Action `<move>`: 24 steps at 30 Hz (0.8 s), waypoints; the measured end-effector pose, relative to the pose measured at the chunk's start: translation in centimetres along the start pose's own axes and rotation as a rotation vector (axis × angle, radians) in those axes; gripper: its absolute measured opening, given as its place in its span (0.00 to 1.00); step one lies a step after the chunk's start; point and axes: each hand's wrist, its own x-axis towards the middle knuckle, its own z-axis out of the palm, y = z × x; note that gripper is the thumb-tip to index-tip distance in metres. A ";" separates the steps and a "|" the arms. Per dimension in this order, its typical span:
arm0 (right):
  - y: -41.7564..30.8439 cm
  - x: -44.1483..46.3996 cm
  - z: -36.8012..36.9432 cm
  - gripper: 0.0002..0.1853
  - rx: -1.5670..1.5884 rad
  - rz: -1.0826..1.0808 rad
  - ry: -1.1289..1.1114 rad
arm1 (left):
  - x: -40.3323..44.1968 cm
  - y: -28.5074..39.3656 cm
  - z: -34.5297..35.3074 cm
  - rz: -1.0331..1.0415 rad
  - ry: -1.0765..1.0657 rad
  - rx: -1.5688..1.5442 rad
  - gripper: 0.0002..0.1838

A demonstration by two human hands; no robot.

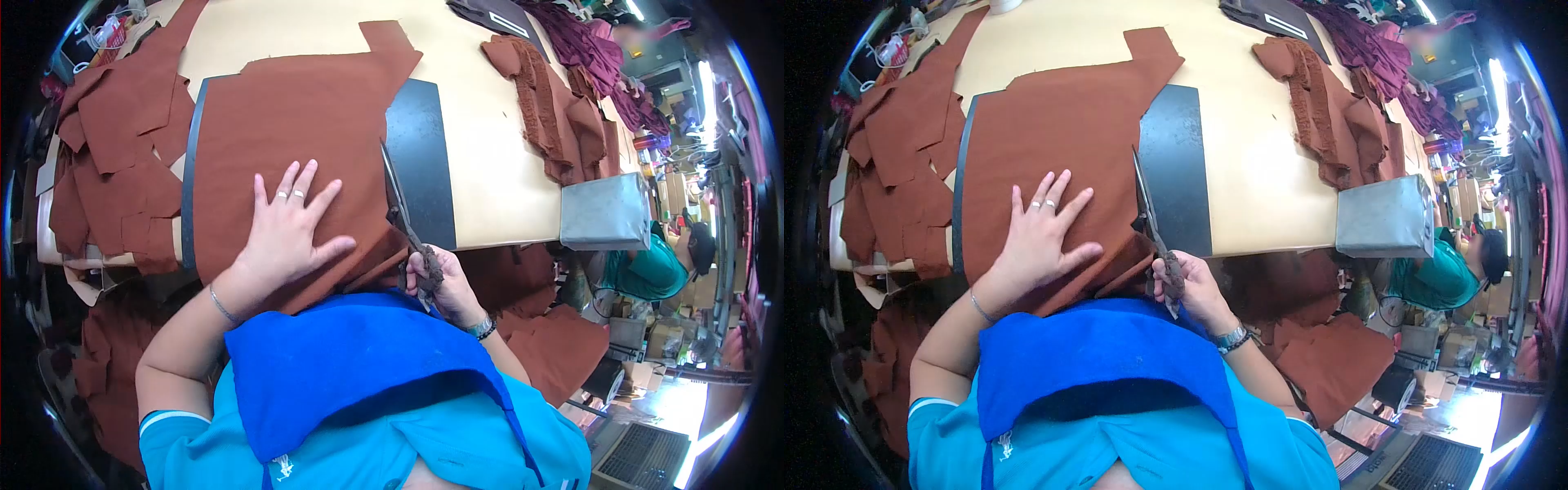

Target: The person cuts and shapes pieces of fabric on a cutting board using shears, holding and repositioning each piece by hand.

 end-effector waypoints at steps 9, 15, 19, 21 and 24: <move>-0.5 0.2 0.0 0.16 -0.005 0.002 -0.002 | 3.7 -4.8 -0.8 0.049 0.008 0.015 0.51; -0.9 0.3 0.1 0.15 -0.040 0.035 0.031 | 2.3 -4.0 -0.2 0.056 0.031 0.005 0.52; -0.6 0.1 0.0 0.15 -0.025 0.023 0.022 | 2.1 -4.0 -0.1 0.035 0.027 0.005 0.52; -0.6 0.0 0.0 0.15 -0.016 0.015 0.017 | 2.0 -3.9 -0.1 0.028 0.024 0.010 0.52; -0.5 -0.1 -0.2 0.14 0.000 0.018 0.011 | 1.7 -3.8 0.0 0.040 0.042 0.008 0.52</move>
